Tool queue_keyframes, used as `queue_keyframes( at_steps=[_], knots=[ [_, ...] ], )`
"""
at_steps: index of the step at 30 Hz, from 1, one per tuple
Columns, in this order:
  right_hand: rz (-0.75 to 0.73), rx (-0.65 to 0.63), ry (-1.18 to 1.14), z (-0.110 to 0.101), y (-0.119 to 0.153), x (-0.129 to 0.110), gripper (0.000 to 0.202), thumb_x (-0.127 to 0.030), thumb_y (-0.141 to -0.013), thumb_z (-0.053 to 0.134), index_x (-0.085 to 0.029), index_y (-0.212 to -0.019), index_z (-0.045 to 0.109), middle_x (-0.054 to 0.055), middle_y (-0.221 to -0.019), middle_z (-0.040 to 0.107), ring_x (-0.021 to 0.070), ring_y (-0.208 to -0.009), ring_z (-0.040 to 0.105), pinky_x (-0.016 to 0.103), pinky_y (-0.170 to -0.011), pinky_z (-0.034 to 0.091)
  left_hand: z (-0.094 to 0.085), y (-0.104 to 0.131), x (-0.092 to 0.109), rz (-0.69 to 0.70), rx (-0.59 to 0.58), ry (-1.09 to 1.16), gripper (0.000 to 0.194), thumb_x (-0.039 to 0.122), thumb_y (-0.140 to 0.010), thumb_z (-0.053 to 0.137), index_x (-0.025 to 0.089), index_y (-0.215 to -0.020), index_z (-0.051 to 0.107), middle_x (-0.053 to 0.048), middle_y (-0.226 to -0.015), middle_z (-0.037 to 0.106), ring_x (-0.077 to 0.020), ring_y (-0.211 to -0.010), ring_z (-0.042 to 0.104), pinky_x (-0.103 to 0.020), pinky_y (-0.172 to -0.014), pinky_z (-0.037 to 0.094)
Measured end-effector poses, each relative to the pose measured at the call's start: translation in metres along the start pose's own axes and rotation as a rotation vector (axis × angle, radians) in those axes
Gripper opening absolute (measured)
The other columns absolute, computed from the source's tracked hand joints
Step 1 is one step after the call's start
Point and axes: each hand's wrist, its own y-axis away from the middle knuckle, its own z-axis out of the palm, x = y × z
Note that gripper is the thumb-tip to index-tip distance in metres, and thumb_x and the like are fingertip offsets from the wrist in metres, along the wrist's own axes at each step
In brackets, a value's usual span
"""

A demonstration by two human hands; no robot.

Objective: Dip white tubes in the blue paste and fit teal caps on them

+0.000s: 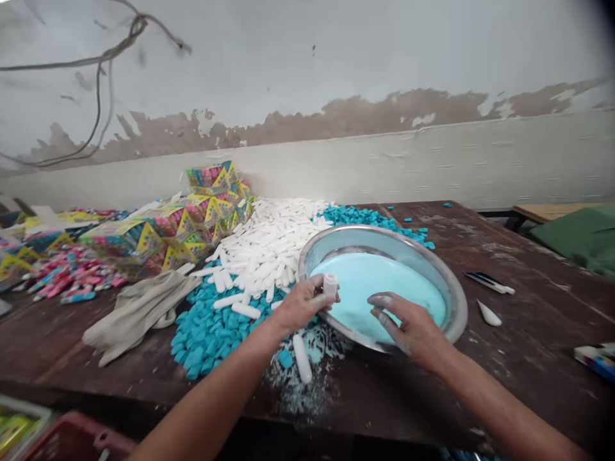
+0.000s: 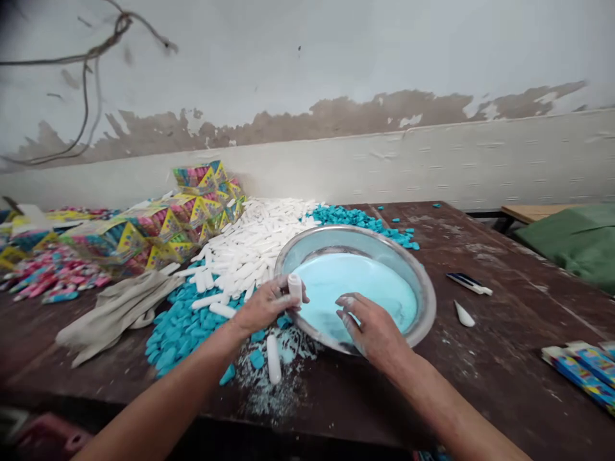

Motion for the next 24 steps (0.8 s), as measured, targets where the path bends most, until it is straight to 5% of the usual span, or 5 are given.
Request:
queue_keyframes(
  at_steps=[4, 8, 12, 18, 24],
  knots=[
    [-0.079, -0.062, -0.114, 0.014, 0.009, -0.046, 0.020, -0.022, -0.087, 0.040, -0.022, -0.097, 0.057, 0.007, -0.089, 0.062, 0.0169, -0.082, 0.058, 0.027, -0.072, 0.044, -0.028, 0.046, -0.011, -0.117, 0.170, 0.233, 0.026, 0.034, -0.072, 0.059, 0.012, -0.084, 0.053, -0.005, -0.076, 0.059, -0.0152, -0.070, 0.057, -0.027, -0.062, 0.049],
    [-0.017, -0.367, -0.101, 0.059, 0.004, -0.073, 0.024, -0.019, -0.087, 0.038, -0.020, -0.086, 0.062, 0.006, -0.078, 0.060, 0.0160, -0.071, 0.057, 0.025, -0.066, 0.043, -0.045, 0.097, -0.035, -0.237, 0.295, 0.267, 0.027, 0.036, -0.071, 0.061, 0.013, -0.082, 0.053, -0.004, -0.077, 0.058, -0.0160, -0.071, 0.056, -0.028, -0.060, 0.050],
    [0.029, -0.464, 0.059, 0.105, -0.015, -0.086, 0.020, -0.020, -0.086, 0.043, -0.018, -0.080, 0.061, 0.006, -0.081, 0.056, 0.0160, -0.071, 0.055, 0.025, -0.065, 0.041, -0.051, 0.132, -0.059, -0.352, 0.379, 0.290, 0.030, 0.037, -0.070, 0.062, 0.013, -0.084, 0.052, -0.003, -0.074, 0.057, -0.0152, -0.069, 0.056, -0.027, -0.059, 0.049],
    [-0.044, -0.463, 0.338, 0.139, -0.030, -0.106, 0.013, -0.027, -0.075, 0.059, -0.015, -0.080, 0.061, 0.012, -0.095, 0.053, 0.0244, -0.088, 0.051, 0.034, -0.078, 0.040, -0.050, 0.148, -0.069, -0.333, 0.351, 0.258, 0.027, 0.038, -0.072, 0.058, 0.013, -0.081, 0.053, -0.002, -0.073, 0.057, -0.0143, -0.067, 0.054, -0.025, -0.058, 0.047],
    [0.006, -0.516, 0.117, 0.142, -0.026, -0.105, 0.011, -0.015, -0.079, 0.048, -0.017, -0.084, 0.057, 0.007, -0.086, 0.059, 0.0190, -0.081, 0.055, 0.027, -0.071, 0.040, -0.044, 0.149, -0.071, -0.320, 0.287, 0.245, 0.023, 0.033, -0.073, 0.056, 0.013, -0.085, 0.053, -0.003, -0.079, 0.056, -0.0148, -0.071, 0.052, -0.024, -0.059, 0.046]
  ],
)
